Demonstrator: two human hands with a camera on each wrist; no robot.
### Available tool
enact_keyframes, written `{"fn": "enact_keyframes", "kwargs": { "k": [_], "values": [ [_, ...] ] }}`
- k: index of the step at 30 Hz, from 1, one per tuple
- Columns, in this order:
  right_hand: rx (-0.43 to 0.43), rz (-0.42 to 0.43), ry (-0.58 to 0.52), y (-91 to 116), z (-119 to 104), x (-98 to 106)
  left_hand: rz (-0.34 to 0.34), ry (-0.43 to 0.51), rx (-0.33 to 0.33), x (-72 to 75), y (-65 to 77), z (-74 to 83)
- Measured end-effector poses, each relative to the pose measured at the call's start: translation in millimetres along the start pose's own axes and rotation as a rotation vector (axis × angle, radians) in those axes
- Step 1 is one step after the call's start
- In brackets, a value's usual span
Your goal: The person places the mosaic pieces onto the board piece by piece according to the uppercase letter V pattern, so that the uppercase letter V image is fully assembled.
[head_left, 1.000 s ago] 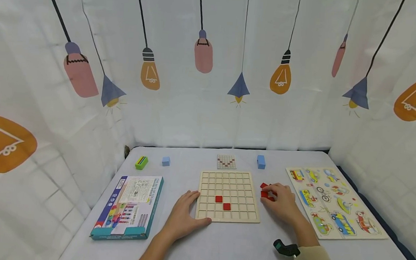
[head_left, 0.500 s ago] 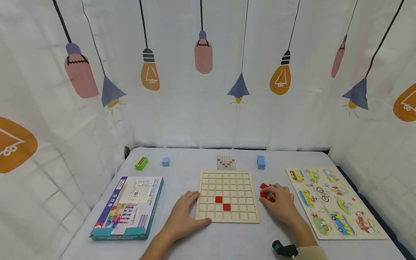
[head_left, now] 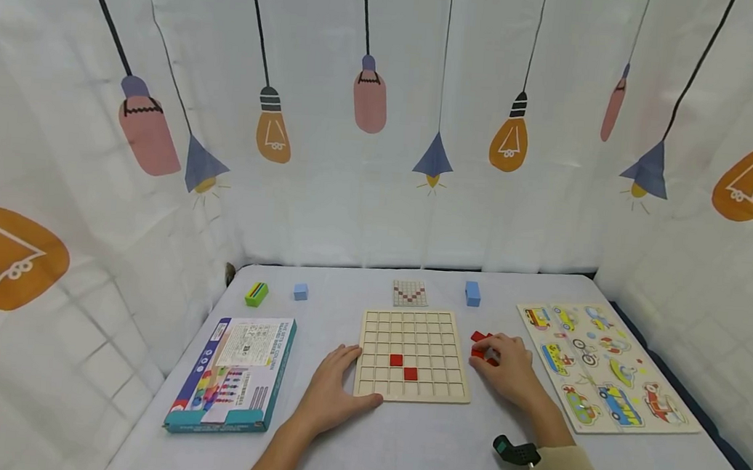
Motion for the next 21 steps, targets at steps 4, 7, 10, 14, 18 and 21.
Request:
{"fn": "enact_keyframes", "kwargs": {
  "k": [4, 7, 10, 14, 18, 21],
  "values": [
    [-0.002, 0.009, -0.030, 0.0, -0.6, 1.3, -0.003, 0.002, 0.004, 0.0, 0.2, -0.3],
    [0.003, 0.010, -0.043, 0.1, -1.3, 1.6, -0.001, 0.001, -0.001, -0.1, 0.2, -0.6],
    [0.007, 0.009, -0.056, 0.5, -2.6, 1.5, 0.000, 0.003, -0.002, 0.2, 0.0, -0.5],
    [0.011, 0.009, -0.072, 1.6, -5.3, 1.6, 0.000, 0.005, -0.007, 0.1, -0.4, -0.1],
    [0.013, 0.013, -0.099, 2.3, -11.5, 2.5, 0.003, 0.005, -0.013, 0.4, -0.4, 0.7],
    [0.017, 0.007, -0.120, 2.0, -17.9, 1.9, 0.007, 0.005, -0.013, 0.8, 0.0, 0.9]
  ]
}}
Point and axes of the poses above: each hand's wrist, its own y-axis away from the middle knuckle, its own x-axis out of the back of the hand, z = x × y, the point moved 2 cm from there along -y, towards the middle knuckle, and after that the axes turned 12 degrees about z, right-handed, at the moved point
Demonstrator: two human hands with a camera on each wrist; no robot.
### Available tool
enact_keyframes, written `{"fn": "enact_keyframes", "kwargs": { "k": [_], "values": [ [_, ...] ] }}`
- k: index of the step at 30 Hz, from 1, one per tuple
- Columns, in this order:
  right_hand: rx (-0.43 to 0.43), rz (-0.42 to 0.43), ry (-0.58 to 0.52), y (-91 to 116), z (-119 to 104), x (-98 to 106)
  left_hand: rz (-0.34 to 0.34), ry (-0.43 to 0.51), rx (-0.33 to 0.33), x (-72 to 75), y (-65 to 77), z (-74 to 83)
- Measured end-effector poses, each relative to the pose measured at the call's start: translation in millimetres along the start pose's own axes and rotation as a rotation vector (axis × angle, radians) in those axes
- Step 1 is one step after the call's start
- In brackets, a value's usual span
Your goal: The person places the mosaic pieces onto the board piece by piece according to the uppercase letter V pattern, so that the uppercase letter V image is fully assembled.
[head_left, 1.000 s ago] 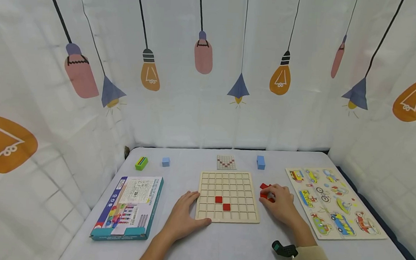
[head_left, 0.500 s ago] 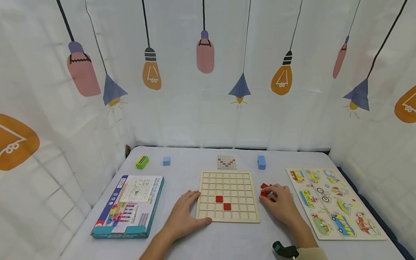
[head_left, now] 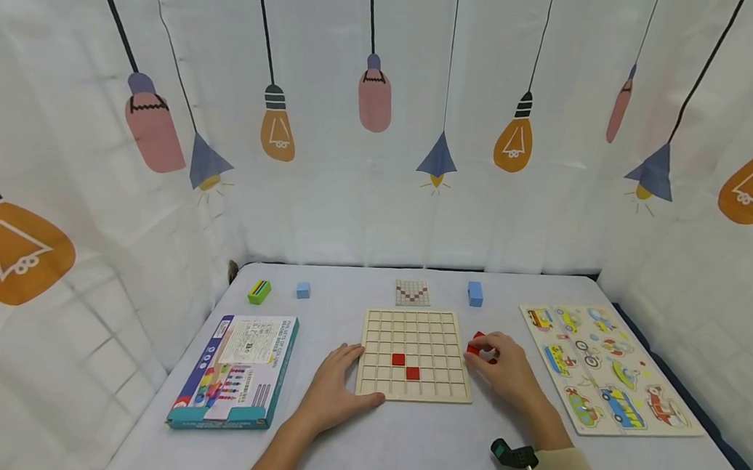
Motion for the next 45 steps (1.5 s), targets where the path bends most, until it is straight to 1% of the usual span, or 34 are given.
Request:
{"fn": "enact_keyframes", "kwargs": {
  "k": [7, 13, 17, 20, 25, 30, 35, 40, 45],
  "values": [
    [0.029, -0.023, -0.041, -0.8, -16.7, -7.7, -0.005, 0.001, 0.007, -0.6, -0.4, -0.2],
    [0.013, -0.062, -0.045, -1.3, -28.6, -17.9, -0.006, 0.000, 0.019, -0.3, 0.2, -1.7],
    [0.030, -0.074, -0.041, -2.2, -35.1, -23.6, -0.007, 0.001, 0.017, 0.0, -0.2, -1.1],
    [0.052, -0.076, -0.036, -3.2, -39.0, -28.1, -0.006, -0.002, 0.015, 0.0, -0.5, -1.1],
    [0.055, -0.096, -0.031, -3.6, -45.5, -35.6, -0.004, -0.007, 0.012, -0.7, -0.6, -1.4],
    [0.077, -0.100, -0.034, -4.0, -51.0, -42.0, -0.001, -0.002, 0.017, -0.8, -0.1, -0.9],
    [0.061, -0.103, -0.029, -4.3, -54.0, -49.1, -0.001, -0.009, 0.011, -0.9, 0.4, -0.1],
    [0.058, -0.117, -0.060, -4.5, -60.0, -54.9, -0.007, -0.011, 0.017, -0.6, 0.5, 0.6],
    [0.066, -0.138, -0.060, -5.4, -64.8, -63.1, -0.005, -0.019, 0.001, 0.5, 0.2, 0.3]
  ]
}}
Point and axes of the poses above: each hand's wrist, its own y-axis away from the middle knuckle, its own x-axis out of the back of the hand, z = x × y, the point moved 2 cm from there along -y, towards the middle knuckle, and after that the axes turned 12 degrees about z, right-handed, at the moved point
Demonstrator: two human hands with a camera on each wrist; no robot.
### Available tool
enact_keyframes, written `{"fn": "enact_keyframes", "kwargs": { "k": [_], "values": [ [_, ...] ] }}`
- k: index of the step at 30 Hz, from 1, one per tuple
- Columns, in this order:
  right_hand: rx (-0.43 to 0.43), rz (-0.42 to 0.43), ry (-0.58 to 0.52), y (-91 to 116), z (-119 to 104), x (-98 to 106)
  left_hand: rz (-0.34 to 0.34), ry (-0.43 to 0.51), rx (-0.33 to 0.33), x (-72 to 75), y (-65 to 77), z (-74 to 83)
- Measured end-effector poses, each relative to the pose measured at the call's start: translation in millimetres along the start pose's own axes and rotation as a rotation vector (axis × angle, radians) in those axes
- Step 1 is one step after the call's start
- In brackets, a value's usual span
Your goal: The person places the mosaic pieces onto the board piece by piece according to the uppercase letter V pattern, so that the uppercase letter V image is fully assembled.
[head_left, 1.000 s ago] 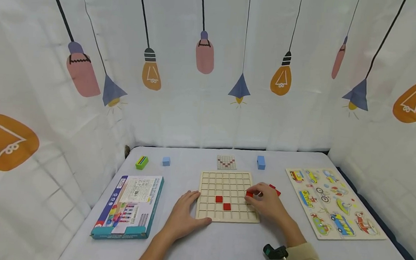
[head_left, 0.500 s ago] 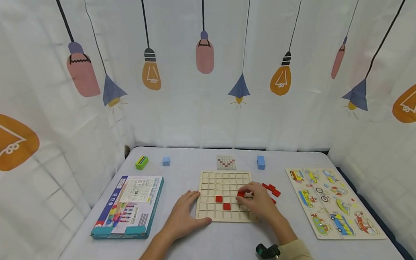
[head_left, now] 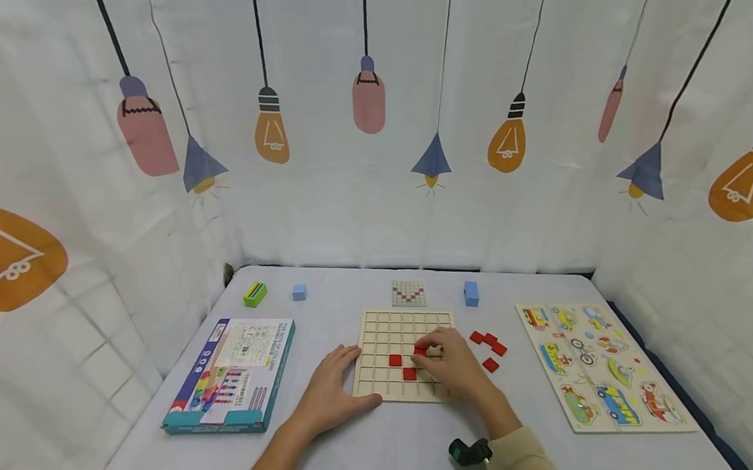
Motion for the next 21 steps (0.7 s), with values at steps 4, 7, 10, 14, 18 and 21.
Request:
{"fn": "enact_keyframes", "kwargs": {
  "k": [4, 7, 10, 14, 18, 21],
  "values": [
    [0.024, 0.000, 0.002, -1.1, -5.0, -5.9, -0.002, 0.001, 0.002, -0.2, 0.2, -1.5],
    [0.024, -0.008, -0.016, -1.3, -8.8, -9.6, -0.004, 0.003, 0.003, -0.5, 0.0, -1.9],
    [0.029, -0.018, -0.015, -2.1, -12.6, -14.0, -0.001, 0.007, -0.007, -0.4, -0.5, -1.7],
    [0.047, -0.030, -0.001, -3.4, -18.4, -19.5, 0.001, 0.010, -0.011, -0.5, -1.1, -1.9],
    [0.072, -0.038, 0.004, -5.3, -23.8, -22.7, 0.001, 0.014, -0.011, -0.7, -1.3, -3.3],
    [0.087, -0.041, 0.006, -7.6, -27.2, -24.2, 0.001, 0.017, -0.015, -0.9, -1.5, -4.3]
  ]
}}
Point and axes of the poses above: each hand's wrist, its own y-axis away from the middle knuckle, its own x-axis out of the back of the hand, z = x × y, the point moved 2 cm from there along -y, towards the middle knuckle, and after that the axes turned 12 degrees about z, right-handed, at the moved point
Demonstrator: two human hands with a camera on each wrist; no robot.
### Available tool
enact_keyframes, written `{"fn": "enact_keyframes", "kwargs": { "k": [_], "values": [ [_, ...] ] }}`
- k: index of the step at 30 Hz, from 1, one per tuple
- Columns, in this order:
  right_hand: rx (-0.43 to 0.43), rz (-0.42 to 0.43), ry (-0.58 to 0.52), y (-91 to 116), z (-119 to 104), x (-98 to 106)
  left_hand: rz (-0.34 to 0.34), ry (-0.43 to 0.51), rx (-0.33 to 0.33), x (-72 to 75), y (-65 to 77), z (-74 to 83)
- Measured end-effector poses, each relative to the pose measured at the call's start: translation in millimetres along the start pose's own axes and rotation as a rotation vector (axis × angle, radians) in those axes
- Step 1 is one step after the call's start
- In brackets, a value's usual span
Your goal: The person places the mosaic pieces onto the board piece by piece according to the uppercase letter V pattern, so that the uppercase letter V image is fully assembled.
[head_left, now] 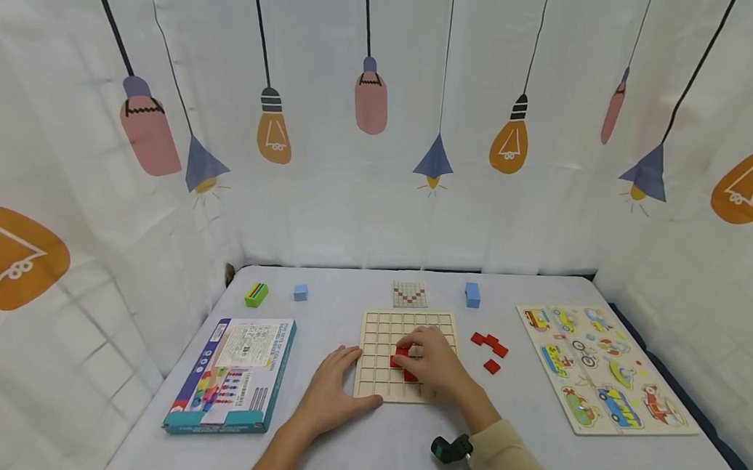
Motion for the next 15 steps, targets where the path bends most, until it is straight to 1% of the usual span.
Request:
{"fn": "enact_keyframes", "kwargs": {
  "k": [8, 15],
  "values": [
    [0.028, 0.013, 0.021, -6.6, -6.1, -8.0, 0.004, -0.004, 0.001, -0.4, -0.1, -0.9],
    [0.027, 0.026, 0.046, -12.1, -9.7, -15.9, -0.001, 0.005, 0.004, -0.8, -0.6, -0.4]
  ]
}}
Point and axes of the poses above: each hand's wrist, its own y-axis away from the middle knuckle, its own x-axis out of the back of the hand, z = x × y, the point moved 2 cm from there along -y, towards the middle knuckle, and after that the axes turned 12 degrees about z, right-handed, at the moved point
